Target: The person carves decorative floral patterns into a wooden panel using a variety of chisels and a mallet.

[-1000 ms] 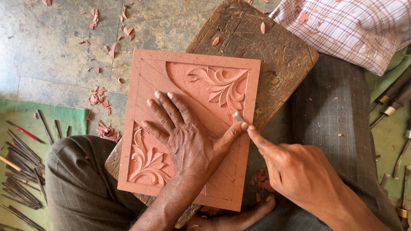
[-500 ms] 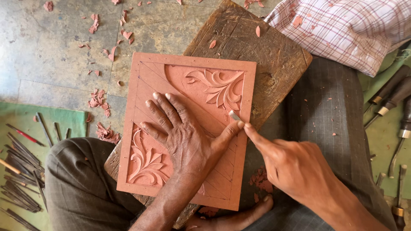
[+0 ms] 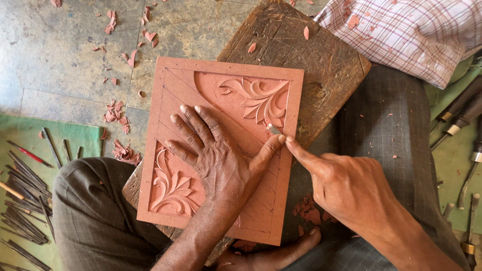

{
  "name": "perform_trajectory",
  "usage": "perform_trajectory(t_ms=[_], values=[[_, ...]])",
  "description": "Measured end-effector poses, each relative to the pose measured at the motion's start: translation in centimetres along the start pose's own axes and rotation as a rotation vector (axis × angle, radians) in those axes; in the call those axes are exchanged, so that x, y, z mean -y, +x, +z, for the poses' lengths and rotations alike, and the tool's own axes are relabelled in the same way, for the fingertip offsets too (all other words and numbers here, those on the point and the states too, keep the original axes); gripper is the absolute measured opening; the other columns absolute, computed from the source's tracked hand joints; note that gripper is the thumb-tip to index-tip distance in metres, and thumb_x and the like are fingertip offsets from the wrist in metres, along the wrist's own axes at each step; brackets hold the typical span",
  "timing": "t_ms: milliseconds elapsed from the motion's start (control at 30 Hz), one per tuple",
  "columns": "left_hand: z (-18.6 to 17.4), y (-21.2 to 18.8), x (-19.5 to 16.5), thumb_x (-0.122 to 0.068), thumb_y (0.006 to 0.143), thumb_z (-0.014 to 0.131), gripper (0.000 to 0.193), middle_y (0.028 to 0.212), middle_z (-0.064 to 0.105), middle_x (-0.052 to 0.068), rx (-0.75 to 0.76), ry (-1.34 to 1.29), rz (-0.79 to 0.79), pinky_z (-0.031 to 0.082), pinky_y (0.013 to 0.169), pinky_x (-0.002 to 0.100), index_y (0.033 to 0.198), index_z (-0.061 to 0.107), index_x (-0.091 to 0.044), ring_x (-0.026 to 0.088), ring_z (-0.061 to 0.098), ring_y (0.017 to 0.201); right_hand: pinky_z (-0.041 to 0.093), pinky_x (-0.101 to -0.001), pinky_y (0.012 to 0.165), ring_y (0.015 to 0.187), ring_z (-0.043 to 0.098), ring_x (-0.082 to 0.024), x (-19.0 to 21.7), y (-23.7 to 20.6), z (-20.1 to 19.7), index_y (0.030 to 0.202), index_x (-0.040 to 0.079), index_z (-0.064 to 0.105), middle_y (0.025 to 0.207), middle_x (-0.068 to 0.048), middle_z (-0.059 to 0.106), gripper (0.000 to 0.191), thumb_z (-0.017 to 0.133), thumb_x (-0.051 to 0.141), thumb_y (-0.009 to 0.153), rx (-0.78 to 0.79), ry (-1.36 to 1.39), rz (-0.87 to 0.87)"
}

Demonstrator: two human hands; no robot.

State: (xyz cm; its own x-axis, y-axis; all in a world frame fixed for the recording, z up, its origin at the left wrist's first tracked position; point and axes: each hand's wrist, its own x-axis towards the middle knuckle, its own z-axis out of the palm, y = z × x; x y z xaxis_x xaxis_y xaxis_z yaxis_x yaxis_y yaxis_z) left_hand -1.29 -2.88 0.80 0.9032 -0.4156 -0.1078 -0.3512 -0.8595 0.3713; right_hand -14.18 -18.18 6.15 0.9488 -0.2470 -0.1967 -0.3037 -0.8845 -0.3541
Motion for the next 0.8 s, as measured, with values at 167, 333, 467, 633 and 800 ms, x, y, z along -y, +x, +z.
perform_trajectory(t_ms=[167, 333, 467, 633, 800], values=[[0.2, 0.0, 0.0, -0.090, 0.074, 0.066, 0.149, 0.165, -0.011, 0.037, -0.038, 0.009, 0.011, -0.016, 0.113, 0.073, 0.157, 0.004, 0.017, 0.051, -0.022, 0.151, 0.055, -0.0391, 0.043, 0.039, 0.062, -0.025, -0.2, 0.9, 0.3, 0.149, 0.023, 0.059, 0.057, -0.007, 0.061, 0.069, 0.060, 0.002, 0.083, -0.003, 0.023, -0.043], [-0.2, 0.1, 0.0, -0.092, 0.062, 0.068, 0.157, 0.162, -0.011, 0.039, -0.003, -0.050, 0.006, -0.017, 0.111, 0.073, 0.152, 0.005, 0.020, 0.051, -0.022, 0.149, 0.056, -0.0435, 0.047, 0.043, 0.063, -0.028, -0.1, -0.6, -0.6, 0.151, 0.028, 0.056, 0.059, -0.008, 0.061, 0.074, 0.064, 0.006, 0.081, 0.038, -0.060, 0.009], [-0.4, 0.0, -0.2, -0.093, 0.060, 0.068, 0.159, 0.161, -0.010, 0.041, -0.016, -0.059, 0.028, -0.017, 0.110, 0.074, 0.151, 0.006, 0.021, 0.053, -0.021, 0.148, 0.056, -0.0445, 0.047, 0.043, 0.063, -0.030, 0.2, -0.9, -0.8, 0.152, 0.032, 0.053, 0.060, -0.010, 0.061, 0.071, 0.066, 0.012, 0.085, 0.088, -0.054, 0.072], [-0.2, 0.1, 0.0, -0.093, 0.062, 0.067, 0.157, 0.161, -0.010, 0.040, -0.016, -0.034, 0.022, -0.017, 0.110, 0.074, 0.152, 0.006, 0.020, 0.053, -0.021, 0.148, 0.055, -0.0448, 0.048, 0.045, 0.064, -0.030, 0.3, -0.5, -0.8, 0.147, 0.030, 0.058, 0.061, -0.010, 0.063, 0.065, 0.067, 0.014, 0.085, 0.059, -0.023, 0.062], [0.2, 0.0, 0.0, -0.092, 0.066, 0.067, 0.154, 0.164, -0.010, 0.038, -0.036, -0.041, 0.000, -0.016, 0.113, 0.073, 0.154, 0.006, 0.018, 0.051, -0.020, 0.150, 0.055, -0.0433, 0.047, 0.044, 0.063, -0.028, 0.2, 0.2, -0.4, 0.145, 0.027, 0.062, 0.060, -0.009, 0.063, 0.060, 0.065, 0.012, 0.087, -0.005, -0.013, 0.029]])
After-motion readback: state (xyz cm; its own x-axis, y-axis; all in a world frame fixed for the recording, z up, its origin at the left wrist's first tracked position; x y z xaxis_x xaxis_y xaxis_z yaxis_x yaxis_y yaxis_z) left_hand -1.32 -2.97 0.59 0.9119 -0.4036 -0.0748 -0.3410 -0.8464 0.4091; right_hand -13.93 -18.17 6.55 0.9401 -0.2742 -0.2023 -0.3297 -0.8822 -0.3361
